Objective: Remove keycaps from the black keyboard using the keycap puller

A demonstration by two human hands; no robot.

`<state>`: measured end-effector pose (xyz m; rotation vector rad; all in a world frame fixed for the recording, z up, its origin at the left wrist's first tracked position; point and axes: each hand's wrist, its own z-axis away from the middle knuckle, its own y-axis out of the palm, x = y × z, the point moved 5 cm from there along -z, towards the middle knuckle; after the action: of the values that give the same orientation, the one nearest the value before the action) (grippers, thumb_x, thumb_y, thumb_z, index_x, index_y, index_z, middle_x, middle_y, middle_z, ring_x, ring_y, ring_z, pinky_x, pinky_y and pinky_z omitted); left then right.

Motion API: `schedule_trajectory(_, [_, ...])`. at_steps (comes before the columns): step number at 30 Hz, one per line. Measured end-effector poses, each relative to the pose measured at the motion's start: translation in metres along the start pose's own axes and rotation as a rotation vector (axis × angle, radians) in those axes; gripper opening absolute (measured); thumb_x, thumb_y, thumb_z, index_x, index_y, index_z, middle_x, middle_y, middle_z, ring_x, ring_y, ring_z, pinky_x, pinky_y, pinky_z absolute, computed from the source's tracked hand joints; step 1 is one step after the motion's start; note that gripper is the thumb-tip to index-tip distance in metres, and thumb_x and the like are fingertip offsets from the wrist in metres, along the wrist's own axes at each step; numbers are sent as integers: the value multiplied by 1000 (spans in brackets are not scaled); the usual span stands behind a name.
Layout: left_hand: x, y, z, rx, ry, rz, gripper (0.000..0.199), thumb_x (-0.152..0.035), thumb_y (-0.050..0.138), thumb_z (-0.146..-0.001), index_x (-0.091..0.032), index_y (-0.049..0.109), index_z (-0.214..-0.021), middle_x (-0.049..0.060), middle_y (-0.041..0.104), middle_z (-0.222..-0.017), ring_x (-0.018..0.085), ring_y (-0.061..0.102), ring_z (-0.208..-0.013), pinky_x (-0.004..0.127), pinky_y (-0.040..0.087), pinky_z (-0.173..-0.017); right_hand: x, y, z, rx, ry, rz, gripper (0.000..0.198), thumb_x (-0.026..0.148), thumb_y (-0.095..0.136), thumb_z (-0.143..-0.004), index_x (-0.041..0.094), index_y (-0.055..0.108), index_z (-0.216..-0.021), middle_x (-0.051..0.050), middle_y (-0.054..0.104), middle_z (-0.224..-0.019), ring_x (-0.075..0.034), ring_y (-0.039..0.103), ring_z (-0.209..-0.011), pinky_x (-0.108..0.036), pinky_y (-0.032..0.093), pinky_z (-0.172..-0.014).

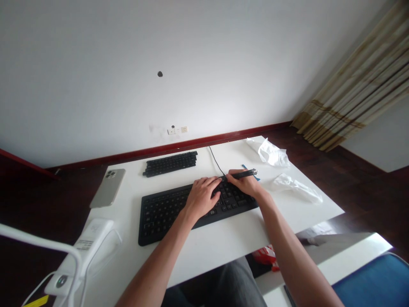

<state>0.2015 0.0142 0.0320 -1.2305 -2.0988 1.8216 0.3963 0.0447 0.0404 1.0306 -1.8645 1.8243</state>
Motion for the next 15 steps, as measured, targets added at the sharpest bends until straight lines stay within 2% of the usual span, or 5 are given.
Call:
schedule_trajectory(9, [-5, 3, -4, 14, 40, -11, 47, -23, 55, -102, -29, 56, -148, 1, 62, -151, 23, 58, -129, 43, 47, -109, 3, 3, -6, 41, -16, -4, 36, 41, 48, -99, 23, 53, -68, 2, 55, -64, -17, 50, -64, -29, 37, -64])
schedule_trajectory(15, [-7, 3, -5, 10, 39, -19, 49, -21, 55, -100, -29, 56, -149, 1, 63, -150, 24, 58, -129, 43, 47, -108, 16, 6, -5, 18, -39, 27, 35, 38, 48, -98, 23, 48, -66, 2, 49, -60, -16, 42, -60, -30, 33, -60])
